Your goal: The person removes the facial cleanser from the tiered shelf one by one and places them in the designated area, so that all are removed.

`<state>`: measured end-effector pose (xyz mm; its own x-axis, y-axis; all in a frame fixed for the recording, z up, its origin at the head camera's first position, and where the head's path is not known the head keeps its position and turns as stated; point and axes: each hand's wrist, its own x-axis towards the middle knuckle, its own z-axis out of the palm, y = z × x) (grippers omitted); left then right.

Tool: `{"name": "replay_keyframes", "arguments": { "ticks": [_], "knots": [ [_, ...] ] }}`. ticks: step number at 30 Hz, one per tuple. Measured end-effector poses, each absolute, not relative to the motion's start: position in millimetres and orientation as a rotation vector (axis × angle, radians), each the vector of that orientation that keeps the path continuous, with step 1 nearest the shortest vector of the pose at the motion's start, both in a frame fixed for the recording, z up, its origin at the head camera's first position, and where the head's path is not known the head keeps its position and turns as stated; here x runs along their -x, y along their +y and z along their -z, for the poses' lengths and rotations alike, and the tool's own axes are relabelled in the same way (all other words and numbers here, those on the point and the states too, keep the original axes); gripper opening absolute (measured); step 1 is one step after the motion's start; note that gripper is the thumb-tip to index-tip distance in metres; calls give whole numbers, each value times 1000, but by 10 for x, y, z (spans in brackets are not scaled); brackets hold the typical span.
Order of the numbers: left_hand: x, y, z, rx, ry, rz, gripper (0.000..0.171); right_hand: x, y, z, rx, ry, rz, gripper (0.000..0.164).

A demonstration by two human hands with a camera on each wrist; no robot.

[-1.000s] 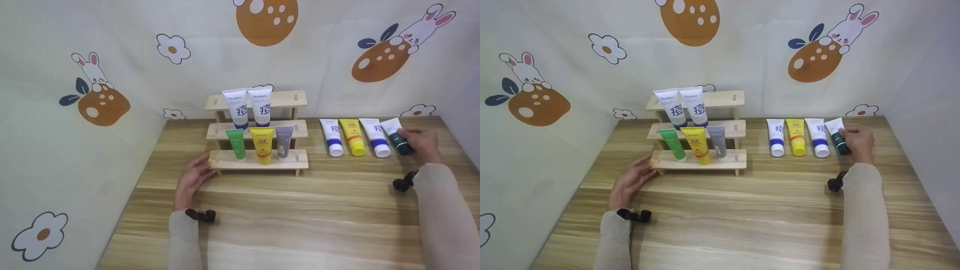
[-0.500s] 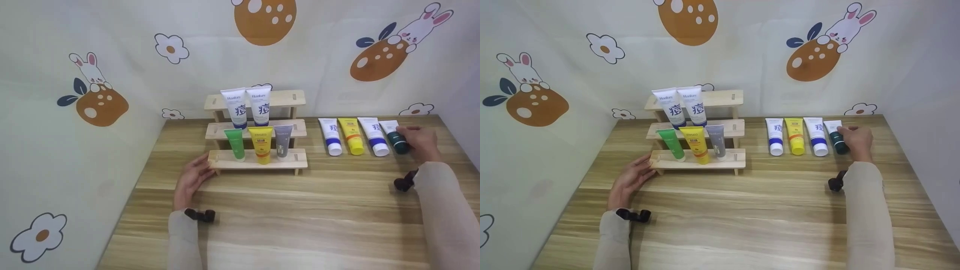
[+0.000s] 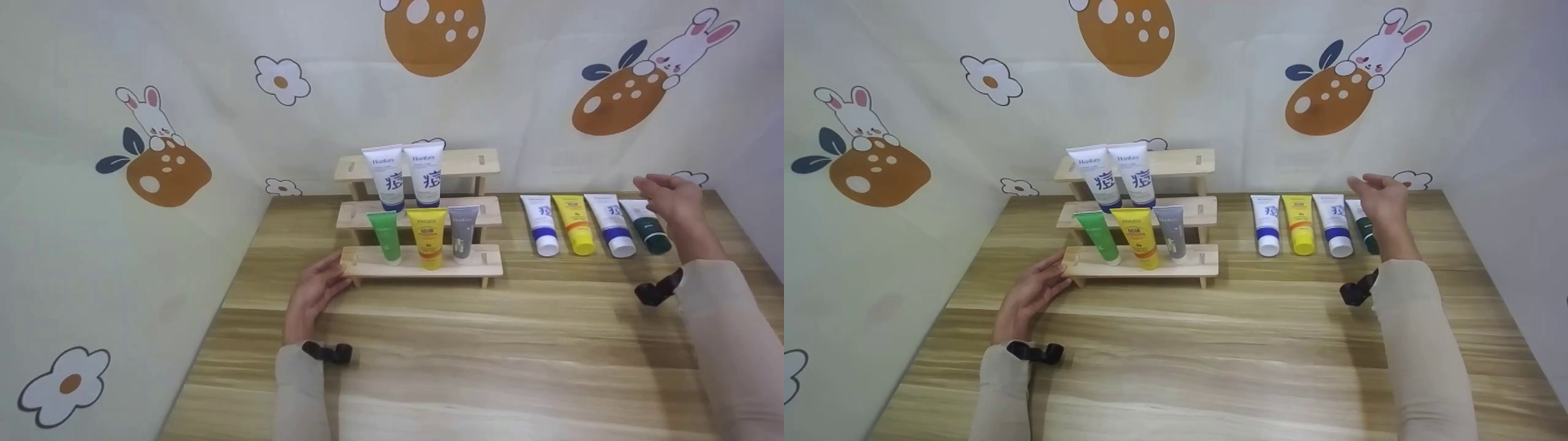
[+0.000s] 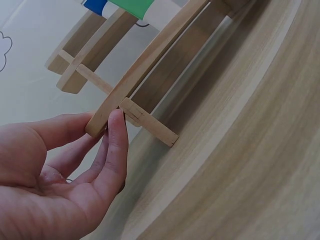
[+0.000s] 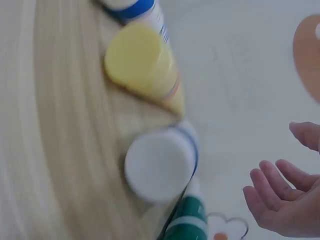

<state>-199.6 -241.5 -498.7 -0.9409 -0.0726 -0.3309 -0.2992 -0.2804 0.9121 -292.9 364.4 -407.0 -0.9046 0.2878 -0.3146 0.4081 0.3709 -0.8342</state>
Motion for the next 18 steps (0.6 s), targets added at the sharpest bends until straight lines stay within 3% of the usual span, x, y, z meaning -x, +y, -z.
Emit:
{"name": "replay_keyframes", "arguments": {
  "ticks": [11,18],
  "knots": [
    [2003,-2411,4995,445,1796,-2350,50,2911,3033,3748,-408,2195,2055,84],
    [2003,-2405,4989,456,1793,-2341,50,2850,2664,3602,-210,2180,2041,89]
  ]
}}
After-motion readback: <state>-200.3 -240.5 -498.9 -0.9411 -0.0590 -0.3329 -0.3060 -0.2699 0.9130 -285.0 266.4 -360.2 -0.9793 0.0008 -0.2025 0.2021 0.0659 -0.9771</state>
